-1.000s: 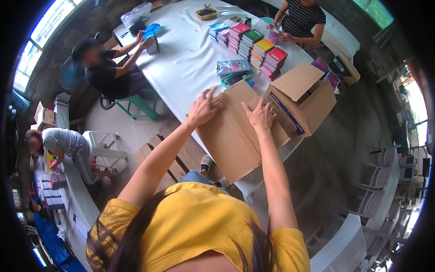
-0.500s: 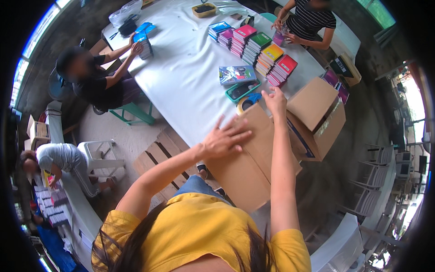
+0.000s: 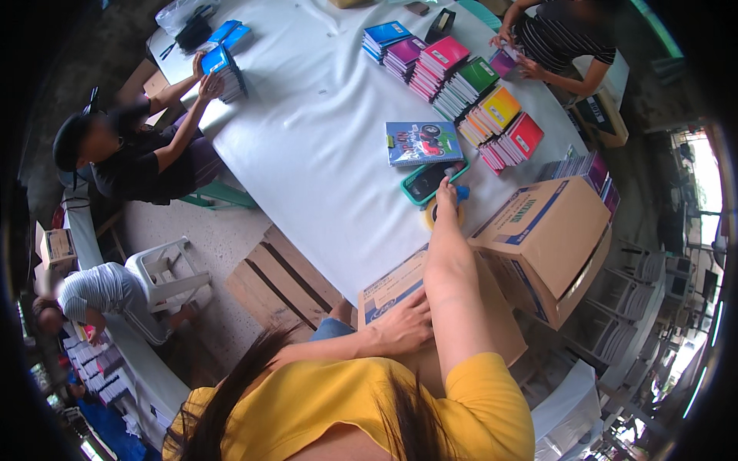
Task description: The person places stacks of purple and silver notebooks into a cardboard box, seals the box using a tape dispenser, and writes on the side of the box with a pen.
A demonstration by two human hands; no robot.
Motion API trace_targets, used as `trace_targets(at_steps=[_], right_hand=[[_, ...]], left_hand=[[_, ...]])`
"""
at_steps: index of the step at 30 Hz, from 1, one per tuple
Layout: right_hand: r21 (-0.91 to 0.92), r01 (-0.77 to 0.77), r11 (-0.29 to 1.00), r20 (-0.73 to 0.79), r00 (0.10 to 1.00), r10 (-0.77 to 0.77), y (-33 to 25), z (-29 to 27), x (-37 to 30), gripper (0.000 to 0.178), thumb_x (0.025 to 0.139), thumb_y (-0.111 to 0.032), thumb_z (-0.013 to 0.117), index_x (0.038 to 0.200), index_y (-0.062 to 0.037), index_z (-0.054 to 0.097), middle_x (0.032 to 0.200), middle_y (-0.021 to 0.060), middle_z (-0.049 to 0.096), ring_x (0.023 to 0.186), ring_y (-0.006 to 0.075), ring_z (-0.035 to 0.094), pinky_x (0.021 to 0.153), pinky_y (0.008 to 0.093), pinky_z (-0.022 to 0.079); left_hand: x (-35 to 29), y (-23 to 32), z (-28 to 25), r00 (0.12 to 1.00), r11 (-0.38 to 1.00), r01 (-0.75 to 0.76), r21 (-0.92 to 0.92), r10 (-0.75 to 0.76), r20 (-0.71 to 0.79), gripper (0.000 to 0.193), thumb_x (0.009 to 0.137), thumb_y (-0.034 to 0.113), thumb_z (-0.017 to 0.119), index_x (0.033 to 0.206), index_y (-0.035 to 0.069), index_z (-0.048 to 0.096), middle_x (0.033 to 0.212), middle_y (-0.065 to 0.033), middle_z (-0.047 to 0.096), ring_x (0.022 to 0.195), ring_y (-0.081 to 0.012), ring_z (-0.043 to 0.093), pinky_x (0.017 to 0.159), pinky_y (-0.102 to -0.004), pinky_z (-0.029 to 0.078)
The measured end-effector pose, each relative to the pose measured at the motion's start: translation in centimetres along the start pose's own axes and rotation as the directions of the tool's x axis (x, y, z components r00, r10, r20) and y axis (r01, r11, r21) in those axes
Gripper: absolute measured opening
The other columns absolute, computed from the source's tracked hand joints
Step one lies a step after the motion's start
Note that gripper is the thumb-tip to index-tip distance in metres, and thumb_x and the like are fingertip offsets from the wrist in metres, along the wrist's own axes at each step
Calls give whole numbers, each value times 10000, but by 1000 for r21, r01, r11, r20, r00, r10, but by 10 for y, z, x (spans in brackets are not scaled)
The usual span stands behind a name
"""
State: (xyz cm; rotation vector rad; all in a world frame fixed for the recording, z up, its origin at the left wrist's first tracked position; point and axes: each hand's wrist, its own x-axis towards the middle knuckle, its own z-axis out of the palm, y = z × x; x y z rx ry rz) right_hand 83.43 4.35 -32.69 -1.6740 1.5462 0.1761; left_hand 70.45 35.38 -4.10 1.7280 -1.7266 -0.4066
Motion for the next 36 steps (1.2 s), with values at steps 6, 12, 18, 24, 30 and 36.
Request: trace_targets(at_steps=[6, 12, 18, 24, 30, 36], right_hand=[[52, -29, 998, -86, 996, 33, -19, 18, -57, 990, 807, -845, 265, 1512, -155, 179, 1371, 294, 450, 1236, 444, 481, 1028, 510, 372], [91, 164, 982, -211, 967, -142, -7, 11, -49, 1251, 723, -761, 594, 1533, -51, -42, 1572, 255, 125, 1431, 346, 241, 1168, 436, 209], [234, 10, 972, -216, 975, 42, -38, -12, -148, 1209, 598, -724, 760, 1407, 62, 328, 1351, 305, 461, 1093, 385, 592, 898, 481, 510], [599, -8, 801, 129, 988, -87, -38, -73, -131, 844, 721, -512, 779, 1302, 29, 493, 1266, 222, 554, 1054, 324, 610, 863, 487, 527], [730, 302, 613, 19, 888, -460, -78, -156, -137, 731, 757, -424, 777, 1277, 24, 524, 1244, 194, 575, 1057, 309, 609, 856, 486, 529], [499, 819, 281, 80, 280, -957, -22, -261, -347, 724, 762, -85, 701, 1433, -45, 434, 1416, 136, 482, 1187, 254, 540, 1013, 388, 421]], left_hand=[[1, -7, 12, 997, 992, 80, -101, -79, 12, 369, 789, 271, 561, 1102, 133, 699, 1346, -77, 553, 1405, -297, 315, 1182, -571, 100], [-1, -7, 24, 1000, 999, -18, -43, 17, -24, 422, 790, 356, 580, 1185, 235, 666, 1441, -100, 446, 1432, -331, 246, 1175, -589, 73], [-12, -4, 47, 956, 993, -54, -107, 20, -292, 449, 764, 388, 606, 1195, 281, 670, 1517, -156, 344, 1448, -377, 197, 1171, -594, 49], [-19, 8, 39, 927, 987, -145, 61, 158, -339, 476, 751, 449, 684, 1209, 320, 667, 1540, -178, 295, 1460, -377, 162, 1170, -586, 57], [-14, 20, 48, 972, 999, -22, 37, 29, -231, 482, 861, 500, 589, 1332, 409, 547, 1572, -187, 218, 1468, -404, 94, 1128, -671, 62], [-20, 39, 62, 907, 963, 263, 57, -227, -354, 502, 825, 474, 589, 1323, 418, 556, 1598, -211, 81, 1471, -434, -2, 1093, -717, 20]])
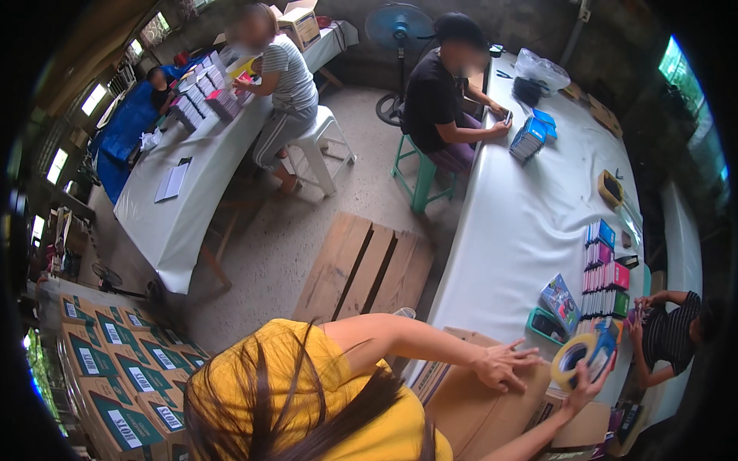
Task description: The person places stacks of purple and silver notebooks into a cardboard box, seals the box using a tape dispenser, and writes on the side of the box with a pen.
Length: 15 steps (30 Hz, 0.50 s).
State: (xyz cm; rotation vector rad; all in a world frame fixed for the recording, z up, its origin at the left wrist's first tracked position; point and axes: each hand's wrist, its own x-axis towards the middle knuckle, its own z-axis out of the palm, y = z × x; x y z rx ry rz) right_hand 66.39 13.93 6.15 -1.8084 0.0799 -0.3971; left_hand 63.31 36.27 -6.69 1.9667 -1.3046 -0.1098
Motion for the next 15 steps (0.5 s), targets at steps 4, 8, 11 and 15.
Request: trace_targets(at_steps=[4, 8, 11, 15], right_hand=[[-467, 192, 863, 168, 978, -127, -82, -21, -119, 920, 640, 55, 618, 1503, -79, 330, 1469, 140, 429, 1318, 269, 427, 1084, 359, 331], [-422, 203, 884, 178, 974, -139, -94, -46, -202, 861, 674, 51, 616, 1488, -58, 354, 1477, 162, 408, 1342, 283, 405, 1095, 372, 321], [-401, 193, 896, 106, 981, -163, -97, -62, -249, 824, 699, 44, 623, 1477, -41, 367, 1477, 175, 402, 1344, 293, 403, 1100, 377, 315], [-355, 220, 909, -1, 972, -236, -87, -59, -287, 680, 791, -7, 624, 1439, -11, 419, 1466, 164, 418, 1310, 290, 447, 1091, 381, 354]], left_hand=[[7, 24, -3, 986, 987, 161, 28, -162, 41, 511, 801, 458, 611, 1308, 395, 577, 1604, -204, 13, 1470, -438, -36, 1100, -705, 33], [-2, 38, 6, 952, 948, 305, 88, -302, -51, 580, 810, 496, 585, 1379, 427, 498, 1591, -245, -70, 1459, -440, -129, 1098, -698, -13], [3, 46, 13, 900, 896, 432, 101, -421, -108, 912, 729, 525, 660, 1498, 167, 326, 1541, -265, 181, 1436, -412, 157, 1104, -635, 128], [6, 44, 10, 854, 845, 520, 121, -511, -101, 1032, 664, 457, 701, 1494, 22, 267, 1424, -233, 394, 1339, -355, 362, 1077, -571, 226]])
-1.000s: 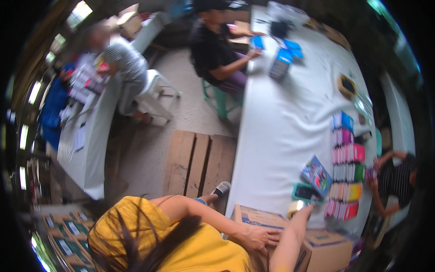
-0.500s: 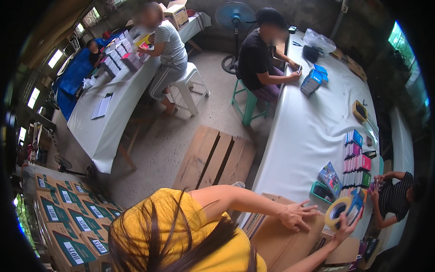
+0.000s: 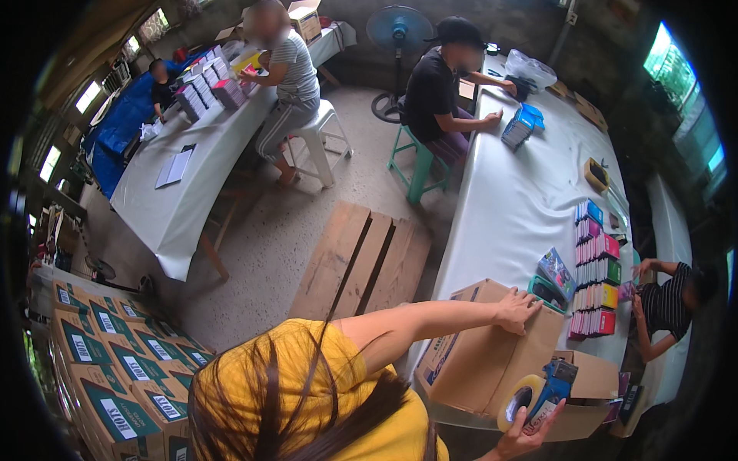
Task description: The person places stacks of purple and silver notebooks into a cardboard box, seals the box using a tape dispenser, and writes on the side of the box with a pen.
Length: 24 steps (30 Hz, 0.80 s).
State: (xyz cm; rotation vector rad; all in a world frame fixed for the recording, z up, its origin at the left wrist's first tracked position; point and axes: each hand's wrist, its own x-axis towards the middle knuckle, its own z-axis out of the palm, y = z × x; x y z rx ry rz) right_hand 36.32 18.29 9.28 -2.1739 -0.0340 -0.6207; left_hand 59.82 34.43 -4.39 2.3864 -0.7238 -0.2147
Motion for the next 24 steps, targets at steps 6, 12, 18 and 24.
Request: trace_targets(at_steps=[6, 12, 18, 24], right_hand=[[-48, 59, 997, -90, 994, -63, 22, 28, -15, 675, 799, -14, 604, 1442, 4, 400, 1451, 202, 418, 1313, 304, 433, 1086, 408, 373], [0, -16, 1000, -25, 1000, 16, 28, 49, -24, 635, 809, -88, 608, 1417, -4, 446, 1435, 224, 437, 1291, 339, 470, 1087, 413, 374], [8, -11, 1000, -7, 1000, 11, 33, 51, -22, 631, 815, -99, 609, 1415, 3, 444, 1443, 227, 429, 1307, 343, 453, 1098, 415, 356], [37, 1, 999, 5, 1000, -1, 37, 49, -25, 640, 829, -79, 570, 1435, 20, 392, 1469, 259, 354, 1302, 363, 443, 1103, 413, 360]], left_hand=[[-3, 4, -1, 999, 1000, 21, -17, -21, -37, 987, 642, 393, 690, 1480, 33, 312, 1405, -207, 424, 1323, -337, 384, 1086, -558, 231], [-6, 8, -2, 996, 998, 10, -56, -15, -87, 987, 624, 360, 690, 1472, 17, 318, 1384, -195, 446, 1306, -329, 402, 1093, -531, 238], [-8, 4, -3, 995, 998, 22, -61, -28, -100, 1008, 618, 364, 690, 1468, -14, 303, 1355, -194, 467, 1287, -328, 415, 1093, -501, 251], [-3, -6, 10, 983, 998, -39, -38, 32, -179, 1109, 594, 458, 746, 1468, -42, 280, 1351, -216, 459, 1274, -335, 420, 1088, -492, 259]])
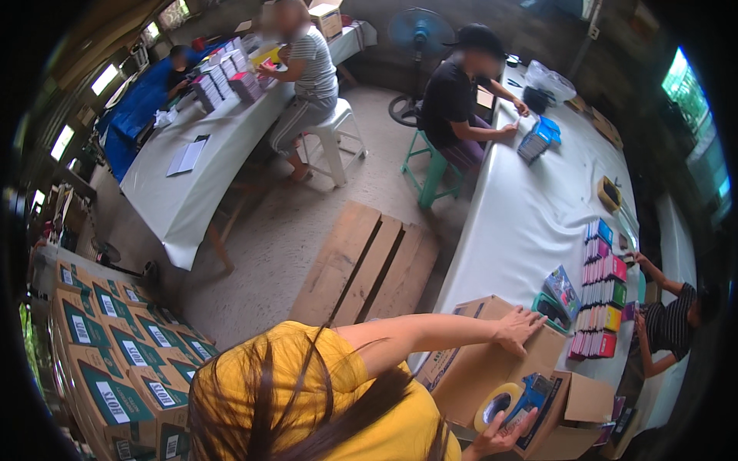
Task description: The person places stacks of purple and silver notebooks into a cardboard box, seals the box using a tape dispenser, and writes on the side of the box with a pen.
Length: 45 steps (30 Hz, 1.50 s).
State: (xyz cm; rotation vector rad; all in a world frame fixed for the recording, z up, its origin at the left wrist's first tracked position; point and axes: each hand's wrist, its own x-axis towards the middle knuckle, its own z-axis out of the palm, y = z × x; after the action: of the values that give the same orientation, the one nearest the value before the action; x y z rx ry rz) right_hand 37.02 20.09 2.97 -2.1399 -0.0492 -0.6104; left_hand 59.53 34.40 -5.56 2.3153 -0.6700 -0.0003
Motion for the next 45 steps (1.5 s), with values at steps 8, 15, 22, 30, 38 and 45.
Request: trace_targets(at_steps=[8, 15, 22, 30, 38, 45], right_hand=[[-284, 679, 677, 224, 734, -642, 11, -8, 27, 644, 875, -57, 550, 1466, 37, 310, 1474, 293, 319, 1297, 385, 443, 1092, 409, 377], [-7, 119, 993, 90, 989, -118, 29, -10, -1, 630, 876, -54, 550, 1450, 67, 320, 1470, 292, 322, 1305, 388, 428, 1092, 410, 376], [-134, 178, 975, 62, 983, -171, 19, -14, -3, 624, 852, -70, 574, 1425, 71, 373, 1458, 281, 357, 1300, 381, 441, 1092, 415, 373], [287, -104, 952, -86, 987, 133, -7, 0, 44, 693, 791, 60, 641, 1433, 47, 382, 1469, 164, 400, 1327, 282, 424, 1096, 383, 356], [95, -60, 994, -74, 995, 67, -6, -9, 49, 635, 753, -48, 694, 1365, -44, 524, 1162, 162, 608, 1024, 261, 632, 887, 348, 521], [-105, 31, 994, -146, 988, -46, 16, 2, 29, 645, 698, -139, 707, 1330, -163, 579, 988, 166, 635, 839, 341, 648, 749, 410, 544]], left_hand=[[3, -8, -4, 998, 995, 46, -91, -41, 53, 1153, 478, 516, 848, 1377, -48, 396, 1270, -185, 499, 1232, -317, 434, 1042, -480, 295], [1, 0, -5, 1000, 995, 23, -101, -25, -19, 997, 470, 488, 859, 1252, -11, 492, 1176, -154, 533, 1170, -300, 459, 978, -460, 327], [0, 10, -13, 1000, 997, 19, -69, -17, 21, 943, 482, 481, 857, 1212, -9, 516, 1184, -168, 541, 1177, -317, 476, 991, -488, 333], [10, -1, -38, 984, 997, 77, -20, -73, 161, 933, 619, 570, 782, 1280, -21, 492, 1259, -230, 545, 1218, -361, 480, 1033, -488, 339], [23, 15, -5, 993, 983, 28, 181, -48, 104, 1050, 620, 554, 784, 1418, 2, 382, 1323, -160, 518, 1268, -305, 448, 1046, -492, 321], [24, 47, -24, 978, 915, 87, -394, -4, 207, 726, 890, 528, 553, 1419, 56, 399, 1365, -188, 475, 1223, -336, 470, 1009, -472, 397]])
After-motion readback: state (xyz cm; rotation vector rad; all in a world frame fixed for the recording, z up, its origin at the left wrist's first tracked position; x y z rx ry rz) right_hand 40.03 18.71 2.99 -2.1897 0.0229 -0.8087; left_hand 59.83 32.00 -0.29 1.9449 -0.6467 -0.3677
